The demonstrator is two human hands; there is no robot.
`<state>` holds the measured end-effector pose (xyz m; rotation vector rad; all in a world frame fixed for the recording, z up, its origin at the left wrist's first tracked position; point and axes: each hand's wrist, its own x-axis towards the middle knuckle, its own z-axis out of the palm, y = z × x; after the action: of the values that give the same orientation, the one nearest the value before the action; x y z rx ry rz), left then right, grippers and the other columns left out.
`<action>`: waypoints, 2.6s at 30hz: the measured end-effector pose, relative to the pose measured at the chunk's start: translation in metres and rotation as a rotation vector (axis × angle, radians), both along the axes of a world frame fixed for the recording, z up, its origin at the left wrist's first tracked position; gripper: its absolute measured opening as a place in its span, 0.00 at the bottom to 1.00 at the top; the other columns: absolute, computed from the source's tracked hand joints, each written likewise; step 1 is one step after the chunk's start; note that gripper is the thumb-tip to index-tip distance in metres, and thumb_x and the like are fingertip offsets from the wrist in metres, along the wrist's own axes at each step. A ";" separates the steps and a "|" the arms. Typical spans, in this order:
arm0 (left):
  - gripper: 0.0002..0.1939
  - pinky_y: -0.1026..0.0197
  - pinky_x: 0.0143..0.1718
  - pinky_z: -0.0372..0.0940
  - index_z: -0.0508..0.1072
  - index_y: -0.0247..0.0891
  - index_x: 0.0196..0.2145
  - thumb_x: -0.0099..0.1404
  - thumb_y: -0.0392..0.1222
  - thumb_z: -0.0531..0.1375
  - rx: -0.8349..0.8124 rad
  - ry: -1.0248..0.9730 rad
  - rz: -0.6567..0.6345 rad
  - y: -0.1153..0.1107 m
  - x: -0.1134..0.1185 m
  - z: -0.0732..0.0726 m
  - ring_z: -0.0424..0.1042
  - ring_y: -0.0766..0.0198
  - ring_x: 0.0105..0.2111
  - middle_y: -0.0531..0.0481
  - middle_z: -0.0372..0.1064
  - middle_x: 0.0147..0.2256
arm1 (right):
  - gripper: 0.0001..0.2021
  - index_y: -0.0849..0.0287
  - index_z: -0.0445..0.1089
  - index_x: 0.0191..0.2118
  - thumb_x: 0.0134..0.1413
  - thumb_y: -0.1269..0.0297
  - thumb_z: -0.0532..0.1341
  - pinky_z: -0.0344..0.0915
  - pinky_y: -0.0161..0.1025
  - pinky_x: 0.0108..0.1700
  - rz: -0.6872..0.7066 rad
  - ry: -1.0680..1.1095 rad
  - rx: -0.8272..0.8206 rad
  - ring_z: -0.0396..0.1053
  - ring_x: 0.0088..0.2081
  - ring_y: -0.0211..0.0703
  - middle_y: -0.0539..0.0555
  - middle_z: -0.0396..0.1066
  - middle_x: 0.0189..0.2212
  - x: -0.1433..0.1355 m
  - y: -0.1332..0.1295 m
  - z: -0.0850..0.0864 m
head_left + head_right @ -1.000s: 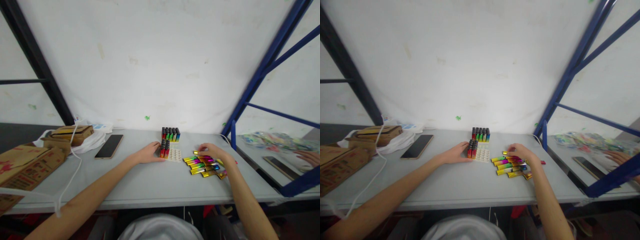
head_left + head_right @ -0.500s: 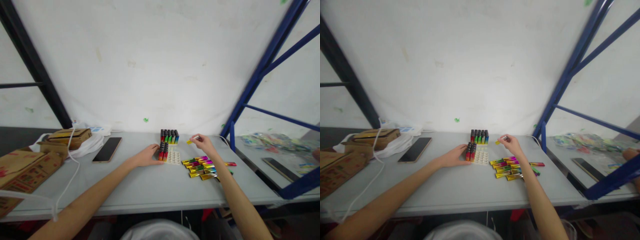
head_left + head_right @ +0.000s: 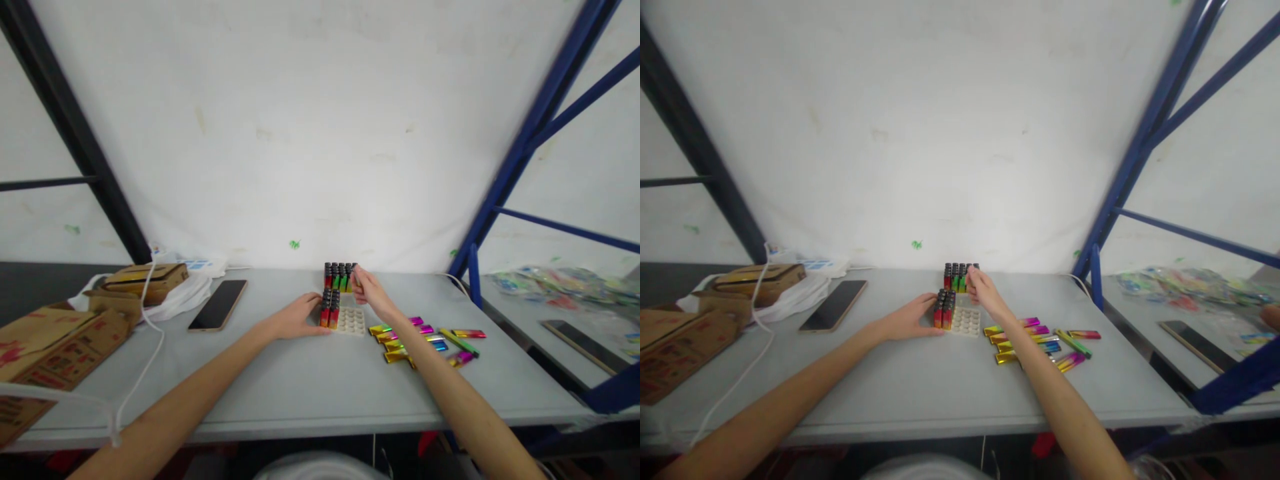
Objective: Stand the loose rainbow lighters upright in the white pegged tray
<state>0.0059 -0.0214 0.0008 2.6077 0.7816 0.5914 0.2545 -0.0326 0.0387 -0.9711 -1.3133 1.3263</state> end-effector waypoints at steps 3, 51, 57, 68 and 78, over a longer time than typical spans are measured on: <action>0.38 0.44 0.65 0.62 0.71 0.34 0.60 0.63 0.64 0.68 -0.015 0.008 0.006 0.000 0.000 0.001 0.68 0.41 0.60 0.34 0.70 0.58 | 0.36 0.52 0.53 0.25 0.50 0.19 0.53 0.38 0.36 0.20 -0.057 -0.010 -0.095 0.38 0.18 0.33 0.41 0.42 0.16 -0.007 0.001 -0.014; 0.40 0.42 0.67 0.61 0.69 0.39 0.63 0.61 0.61 0.70 -0.068 -0.033 0.030 0.000 -0.005 0.002 0.68 0.40 0.62 0.37 0.69 0.62 | 0.11 0.53 0.68 0.41 0.66 0.51 0.62 0.67 0.41 0.38 -0.071 -0.656 0.518 0.76 0.34 0.49 0.53 0.79 0.33 0.005 -0.006 -0.037; 0.38 0.42 0.66 0.62 0.69 0.39 0.63 0.62 0.62 0.69 -0.074 -0.020 0.026 0.001 -0.006 0.000 0.68 0.41 0.61 0.37 0.69 0.62 | 0.14 0.54 0.74 0.50 0.65 0.53 0.64 0.70 0.45 0.48 0.063 -0.757 0.531 0.77 0.45 0.51 0.57 0.81 0.45 0.025 -0.012 -0.021; 0.41 0.42 0.67 0.62 0.70 0.38 0.62 0.60 0.67 0.69 -0.071 0.003 0.055 0.001 -0.007 -0.001 0.68 0.38 0.62 0.36 0.68 0.62 | 0.17 0.57 0.82 0.45 0.46 0.62 0.72 0.72 0.44 0.49 0.216 -1.010 0.179 0.78 0.44 0.54 0.57 0.82 0.42 0.108 -0.032 0.004; 0.41 0.43 0.68 0.60 0.69 0.38 0.63 0.61 0.65 0.69 -0.116 -0.012 0.051 -0.004 -0.006 0.005 0.67 0.40 0.62 0.36 0.67 0.63 | 0.14 0.59 0.77 0.48 0.64 0.56 0.62 0.66 0.38 0.37 0.149 -0.967 0.323 0.72 0.33 0.44 0.52 0.78 0.32 0.092 -0.032 0.001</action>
<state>-0.0005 -0.0254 0.0058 2.4833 0.8547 0.5590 0.3462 -0.0646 0.0396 -1.3576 -2.2708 0.6774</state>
